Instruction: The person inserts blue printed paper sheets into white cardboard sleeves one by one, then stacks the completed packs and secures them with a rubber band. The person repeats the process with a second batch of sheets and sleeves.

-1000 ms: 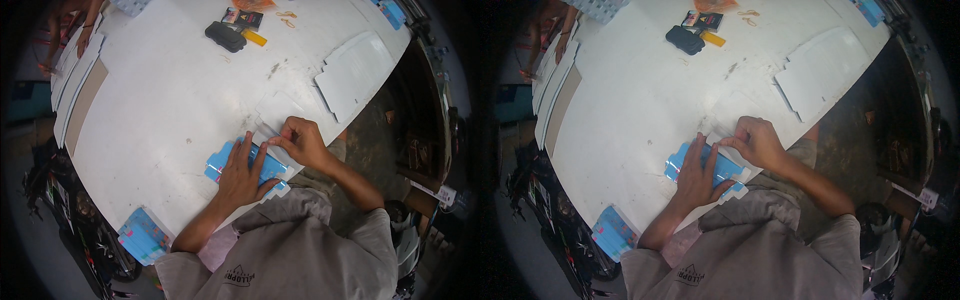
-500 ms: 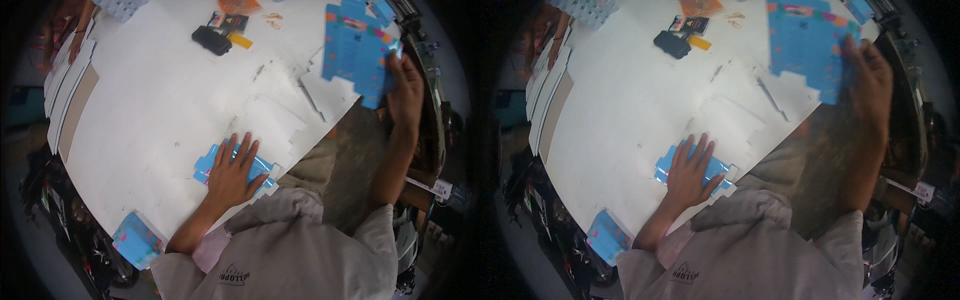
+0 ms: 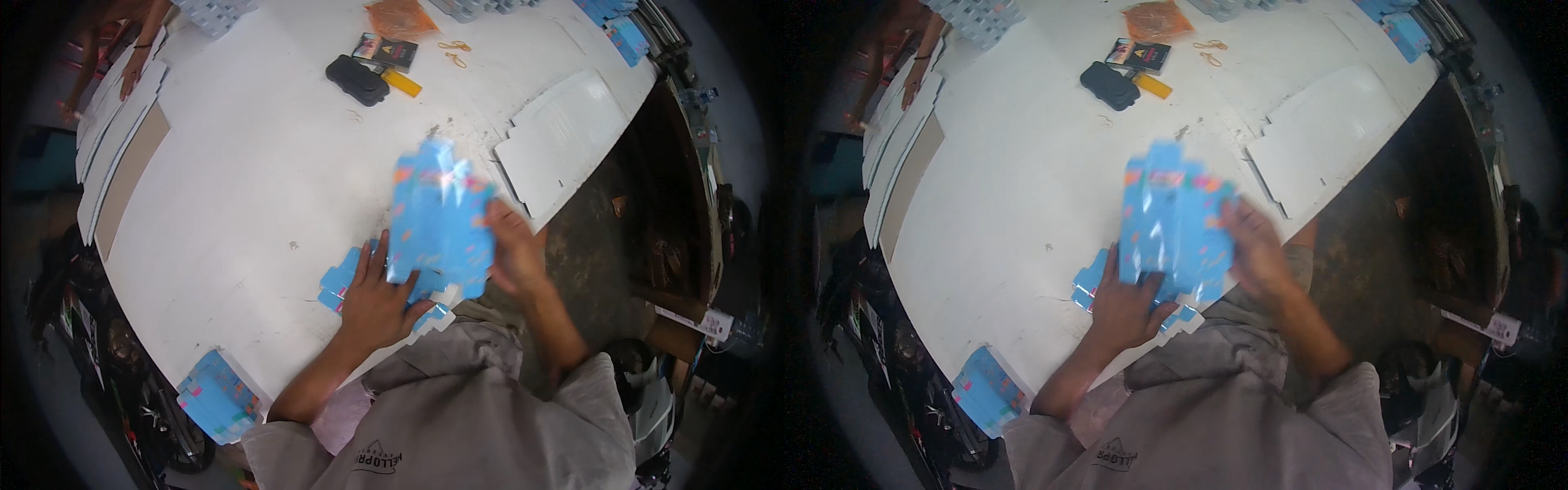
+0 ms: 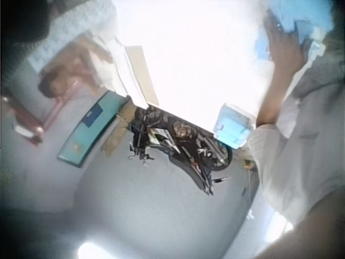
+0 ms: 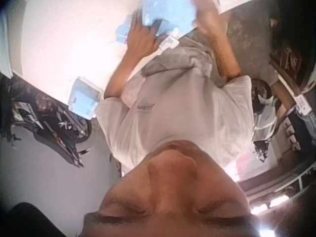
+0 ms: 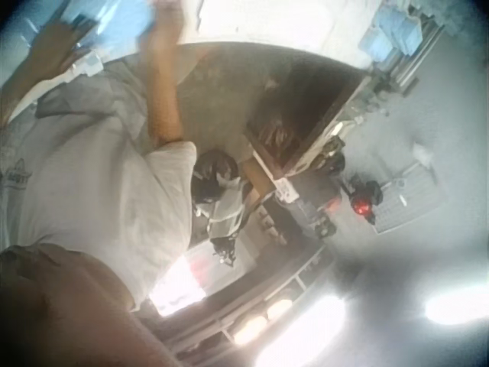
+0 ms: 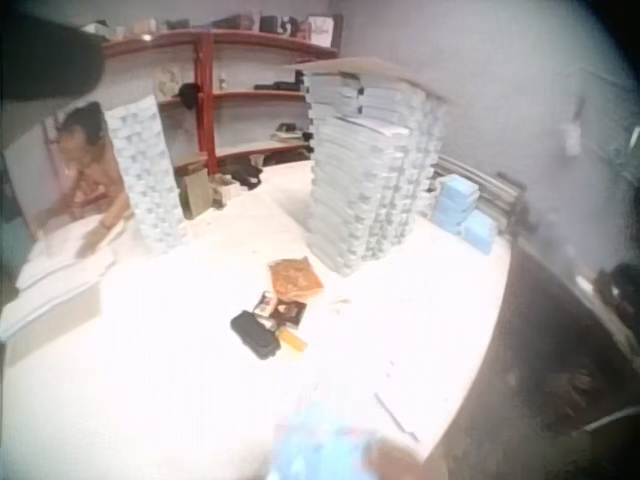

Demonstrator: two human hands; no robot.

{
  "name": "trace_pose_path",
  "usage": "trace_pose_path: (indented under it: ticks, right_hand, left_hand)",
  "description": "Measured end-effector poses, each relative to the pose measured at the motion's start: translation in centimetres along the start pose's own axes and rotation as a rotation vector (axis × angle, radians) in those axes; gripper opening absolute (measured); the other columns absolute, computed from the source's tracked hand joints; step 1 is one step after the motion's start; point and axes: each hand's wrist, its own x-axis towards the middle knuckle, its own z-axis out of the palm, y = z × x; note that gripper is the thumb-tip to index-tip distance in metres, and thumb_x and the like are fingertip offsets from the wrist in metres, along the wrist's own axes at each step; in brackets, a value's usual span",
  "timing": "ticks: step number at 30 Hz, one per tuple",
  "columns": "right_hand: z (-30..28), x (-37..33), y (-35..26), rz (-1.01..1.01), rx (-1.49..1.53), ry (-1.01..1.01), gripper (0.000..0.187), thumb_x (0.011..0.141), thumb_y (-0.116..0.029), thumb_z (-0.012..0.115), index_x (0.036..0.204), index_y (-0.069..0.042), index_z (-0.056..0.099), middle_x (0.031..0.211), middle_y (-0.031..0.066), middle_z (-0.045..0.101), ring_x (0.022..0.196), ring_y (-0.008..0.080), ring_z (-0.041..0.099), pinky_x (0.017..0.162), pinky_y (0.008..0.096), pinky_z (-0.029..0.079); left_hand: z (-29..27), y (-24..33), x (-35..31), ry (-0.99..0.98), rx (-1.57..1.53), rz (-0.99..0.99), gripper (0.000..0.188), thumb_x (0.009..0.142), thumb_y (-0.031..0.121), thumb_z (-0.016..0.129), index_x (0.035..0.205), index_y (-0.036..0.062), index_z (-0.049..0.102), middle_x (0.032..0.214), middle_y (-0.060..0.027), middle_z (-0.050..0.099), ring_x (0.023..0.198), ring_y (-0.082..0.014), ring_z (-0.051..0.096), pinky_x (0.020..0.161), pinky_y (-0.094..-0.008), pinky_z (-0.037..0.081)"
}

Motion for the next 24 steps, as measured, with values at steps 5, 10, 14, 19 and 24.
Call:
trace_pose_path:
  ticks: [5, 10, 14, 19, 24]
  right_hand:
    - [1.7, 6.2, 1.2, -0.372, -0.326, 0.108, 0.020, 0.109, -0.022, 0.062, 0.112, -0.003, 0.063, 0.104, 0.0031, 0.070, 0.090, 0.0063, 0.063, 0.079, 0.0249, 0.053]
    - [5.0, 1.1, -4.1, -0.873, -0.891, 0.215, 0.010, 0.104, -0.005, 0.063, 0.111, 0.003, 0.062, 0.096, 0.0134, 0.070, 0.082, 0.0141, 0.066, 0.073, 0.0286, 0.054]
    - [2.4, -4.5, -1.9, -1.211, -1.652, -0.043, 0.027, 0.093, 0.006, 0.067, 0.119, 0.002, 0.067, 0.099, 0.0188, 0.070, 0.086, 0.0312, 0.069, 0.079, 0.0416, 0.056]
    - [0.1, -5.1, 4.2, -0.643, -1.254, 0.022, 0.034, 0.088, 0.003, 0.073, 0.121, 0.002, 0.068, 0.104, 0.0179, 0.068, 0.095, 0.0362, 0.067, 0.082, 0.0463, 0.055]
    - [-0.5, -3.3, 3.4, -0.716, -1.653, 0.017, 0.055, 0.086, -0.022, 0.083, 0.134, -0.002, 0.063, 0.128, 0.0252, 0.053, 0.114, 0.0428, 0.054, 0.098, 0.0564, 0.045]
  left_hand:
    - [0.5, -0.3, 0.2, 0.093, -0.039, 0.028, 0.063, 0.098, 0.048, 0.065, 0.143, 0.0044, 0.062, 0.159, -0.0249, 0.045, 0.150, -0.0478, 0.038, 0.122, -0.0633, 0.025]
    - [0.0, -0.4, -0.2, 0.125, -0.006, 0.018, 0.055, 0.098, 0.044, 0.066, 0.143, 0.0128, 0.064, 0.160, -0.0190, 0.047, 0.150, -0.0472, 0.036, 0.120, -0.0639, 0.030]
    - [-0.5, -0.4, 0.1, 0.095, 0.057, 0.044, 0.049, 0.099, 0.040, 0.065, 0.143, 0.0180, 0.065, 0.158, -0.0151, 0.051, 0.149, -0.0434, 0.042, 0.120, -0.0580, 0.034]
    - [0.5, -0.6, -0.4, 0.083, -0.002, 0.078, 0.049, 0.101, 0.030, 0.060, 0.145, 0.0085, 0.062, 0.158, -0.0167, 0.050, 0.150, -0.0407, 0.041, 0.123, -0.0573, 0.030]
    - [0.3, 0.4, 0.2, 0.038, 0.019, 0.039, 0.057, 0.102, 0.026, 0.054, 0.154, 0.0010, 0.048, 0.159, -0.0184, 0.049, 0.152, -0.0395, 0.038, 0.124, -0.0574, 0.027]
